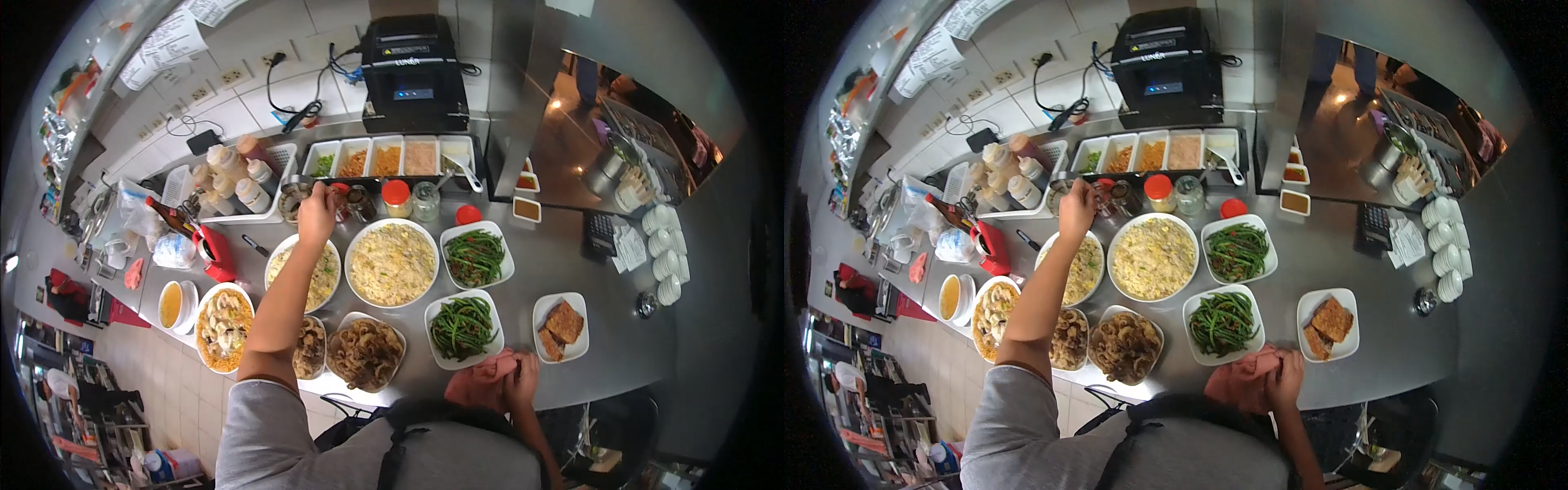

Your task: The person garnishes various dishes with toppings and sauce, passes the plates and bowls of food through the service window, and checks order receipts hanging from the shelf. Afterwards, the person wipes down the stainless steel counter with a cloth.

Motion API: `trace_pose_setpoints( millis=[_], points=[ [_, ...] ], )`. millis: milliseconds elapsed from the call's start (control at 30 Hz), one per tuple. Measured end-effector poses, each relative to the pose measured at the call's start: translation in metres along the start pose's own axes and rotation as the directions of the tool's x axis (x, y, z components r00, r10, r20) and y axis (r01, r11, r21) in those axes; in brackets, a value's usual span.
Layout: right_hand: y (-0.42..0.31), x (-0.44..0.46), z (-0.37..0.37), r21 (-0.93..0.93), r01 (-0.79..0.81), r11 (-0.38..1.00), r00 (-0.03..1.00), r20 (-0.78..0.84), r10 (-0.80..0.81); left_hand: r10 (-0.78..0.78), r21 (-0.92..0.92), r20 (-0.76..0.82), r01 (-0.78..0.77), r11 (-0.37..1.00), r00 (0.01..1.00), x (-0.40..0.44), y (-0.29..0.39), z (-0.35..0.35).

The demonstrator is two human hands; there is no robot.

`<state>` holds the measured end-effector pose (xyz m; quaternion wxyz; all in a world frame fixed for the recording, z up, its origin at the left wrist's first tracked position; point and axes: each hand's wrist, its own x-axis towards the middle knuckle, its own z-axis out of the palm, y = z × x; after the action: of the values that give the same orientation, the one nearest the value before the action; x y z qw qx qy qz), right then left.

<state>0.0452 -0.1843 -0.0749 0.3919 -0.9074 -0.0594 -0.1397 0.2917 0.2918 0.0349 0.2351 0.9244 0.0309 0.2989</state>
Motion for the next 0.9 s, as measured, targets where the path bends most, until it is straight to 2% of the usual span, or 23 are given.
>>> trace_pose_setpoints(
  millis=[33, 133, 167, 200, 233, 333, 433, 500, 533, 567, 600, 633, 667, 700, 767, 800, 833, 900],
  points=[
    [0.002, 0.001, 0.002, 0.016, 0.016, 1.000, 1.000, -0.012, -0.016, -0.064, -0.014, 0.105, 0.065, 0.998, 0.992, 0.001, 0.006, 0.001],
    [0.007, -0.002, 0.003, 0.064, -0.001, 0.998, 1.000, -0.010, 0.002, -0.057, 0.089, 0.090, 0.049, 0.995, 0.994, -0.005, 0.032, -0.002],
    [0.011, -0.004, 0.003, 0.086, 0.005, 0.996, 1.000, -0.013, -0.004, -0.064, 0.068, 0.083, 0.059, 0.996, 0.994, -0.009, 0.036, -0.005],
    [0.013, -0.004, 0.002, 0.107, 0.014, 0.994, 1.000, -0.018, -0.012, -0.042, -0.030, 0.065, 0.044, 0.999, 0.997, -0.014, 0.038, -0.008],
    [0.009, -0.002, -0.003, 0.057, 0.048, 0.997, 0.999, -0.015, -0.047, -0.080, -0.063, 0.075, 0.085, 0.994, 0.994, -0.021, 0.044, -0.018],
    [-0.028, 0.019, -0.013, 0.247, -0.053, 0.968, 0.998, -0.005, 0.056, -0.206, -0.152, 0.117, 0.223, 0.963, 0.971, -0.055, 0.065, -0.066],
    [-0.048, 0.070, -0.017, 0.155, 0.053, 0.986, 0.997, 0.047, -0.060, -0.281, -0.288, 0.109, 0.301, 0.909, 0.954, -0.103, 0.068, -0.104],
    [-0.065, 0.115, -0.014, 0.239, -0.036, 0.970, 0.999, 0.037, 0.028, -0.316, -0.295, 0.069, 0.322, 0.900, 0.946, -0.135, 0.077, -0.129],
    [-0.055, 0.129, -0.009, 0.170, -0.063, 0.983, 0.997, 0.064, 0.053, -0.332, -0.278, 0.032, 0.327, 0.903, 0.943, -0.151, 0.084, -0.142],
    [-0.034, 0.149, 0.003, 0.102, -0.078, 0.992, 0.995, 0.077, 0.070, -0.385, -0.381, 0.022, 0.364, 0.850, 0.923, -0.171, 0.075, -0.148],
    [-0.015, 0.176, 0.011, 0.037, -0.080, 0.996, 0.994, 0.080, 0.077, -0.382, -0.360, -0.037, 0.344, 0.867, 0.923, -0.188, 0.069, -0.154],
    [0.000, 0.192, 0.014, 0.035, -0.143, 0.989, 0.974, 0.185, 0.134, -0.380, -0.354, -0.094, 0.326, 0.877, 0.920, -0.204, 0.071, -0.164],
    [0.019, 0.205, 0.023, 0.031, -0.184, 0.982, 0.943, 0.288, 0.167, -0.425, -0.337, -0.105, 0.370, 0.866, 0.899, -0.218, 0.075, -0.174],
    [0.045, 0.217, 0.042, -0.026, -0.184, 0.983, 0.935, 0.302, 0.183, -0.432, -0.322, -0.133, 0.374, 0.870, 0.892, -0.239, 0.063, -0.177],
    [0.037, 0.234, 0.034, 0.017, -0.408, 0.913, 0.774, 0.537, 0.336, -0.572, -0.335, 0.002, 0.539, 0.773, 0.820, -0.253, 0.097, -0.202],
    [0.033, 0.243, 0.031, -0.007, -0.511, 0.859, 0.663, 0.634, 0.399, -0.545, -0.297, -0.028, 0.514, 0.805, 0.838, -0.266, 0.103, -0.202],
    [0.042, 0.249, 0.036, 0.057, -0.517, 0.854, 0.654, 0.671, 0.351, -0.524, -0.247, -0.047, 0.498, 0.831, 0.851, -0.277, 0.109, -0.202],
    [0.056, 0.254, 0.049, 0.131, -0.542, 0.830, 0.633, 0.713, 0.301, -0.543, -0.306, 0.044, 0.528, 0.792, 0.839, -0.292, 0.136, -0.199]
  ],
)
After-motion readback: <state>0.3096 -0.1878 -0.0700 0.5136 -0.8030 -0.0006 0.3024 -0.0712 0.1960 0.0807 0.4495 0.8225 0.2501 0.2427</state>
